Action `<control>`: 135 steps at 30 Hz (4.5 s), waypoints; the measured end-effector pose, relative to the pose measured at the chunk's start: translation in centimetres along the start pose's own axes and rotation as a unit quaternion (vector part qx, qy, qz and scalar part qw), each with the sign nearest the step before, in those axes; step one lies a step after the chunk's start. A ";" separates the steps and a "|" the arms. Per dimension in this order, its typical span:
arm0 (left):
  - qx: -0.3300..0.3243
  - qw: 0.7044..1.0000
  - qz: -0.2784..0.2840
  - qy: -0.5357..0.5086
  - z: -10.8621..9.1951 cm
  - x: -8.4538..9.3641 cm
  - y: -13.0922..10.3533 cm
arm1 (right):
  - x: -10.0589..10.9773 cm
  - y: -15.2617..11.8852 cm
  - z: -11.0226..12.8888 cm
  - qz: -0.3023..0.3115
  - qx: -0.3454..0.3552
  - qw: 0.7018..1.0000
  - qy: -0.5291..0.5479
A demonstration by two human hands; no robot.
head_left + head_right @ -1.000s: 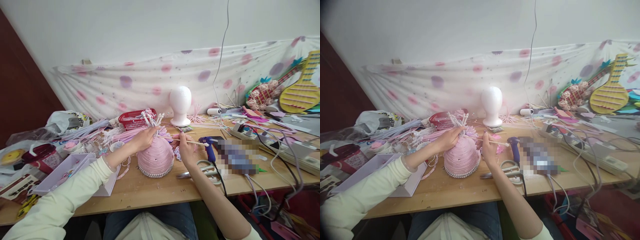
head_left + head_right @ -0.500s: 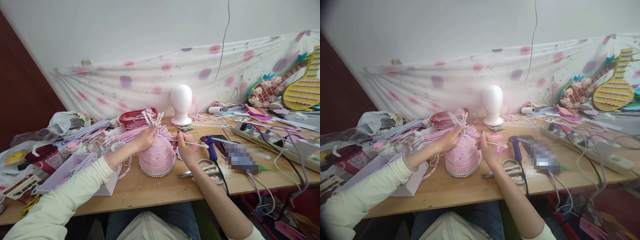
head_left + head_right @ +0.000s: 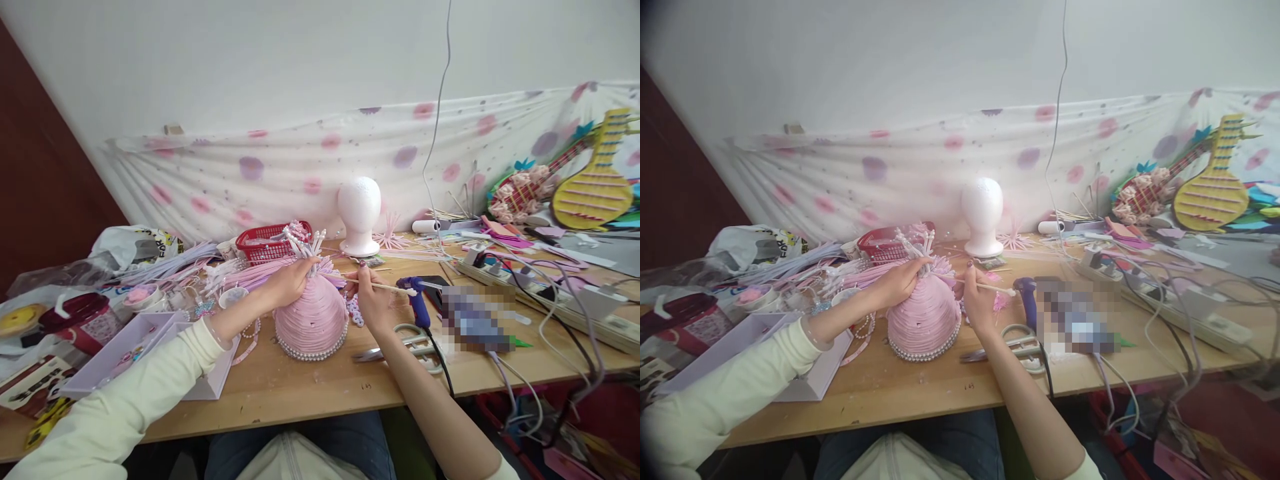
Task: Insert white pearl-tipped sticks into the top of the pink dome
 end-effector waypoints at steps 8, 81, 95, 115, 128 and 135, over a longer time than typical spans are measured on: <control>-0.007 1.000 -0.003 -0.014 0.2 -0.3 0.1 | -0.5 -0.2 0.5 0.094 0.104 0.986 -0.089; -0.047 0.996 0.038 0.062 0.0 1.2 0.1 | -0.1 -0.8 1.1 0.106 0.239 0.947 -0.189; -0.047 0.994 0.066 0.068 -0.2 1.1 0.3 | 0.6 -0.8 1.6 0.061 0.225 0.958 -0.164; -0.051 0.994 0.065 0.065 -0.5 1.3 0.2 | 0.2 -0.8 1.2 0.071 0.159 0.981 -0.090; -0.053 0.994 0.069 0.071 -0.7 1.5 0.3 | 0.3 -0.4 1.4 0.070 0.146 0.980 -0.115; -0.043 0.992 0.085 0.081 -0.7 1.4 0.3 | 1.1 -0.4 0.8 -0.021 0.081 0.997 -0.004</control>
Point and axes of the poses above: each hand's wrist, its own y-axis towards the middle knuckle, its own x-axis out of the back of the hand, z = x × y, the point moved 3 cm from there along y, towards the middle knuckle, and after that the axes turned 8 degrees about -z, right-handed, at the moved point
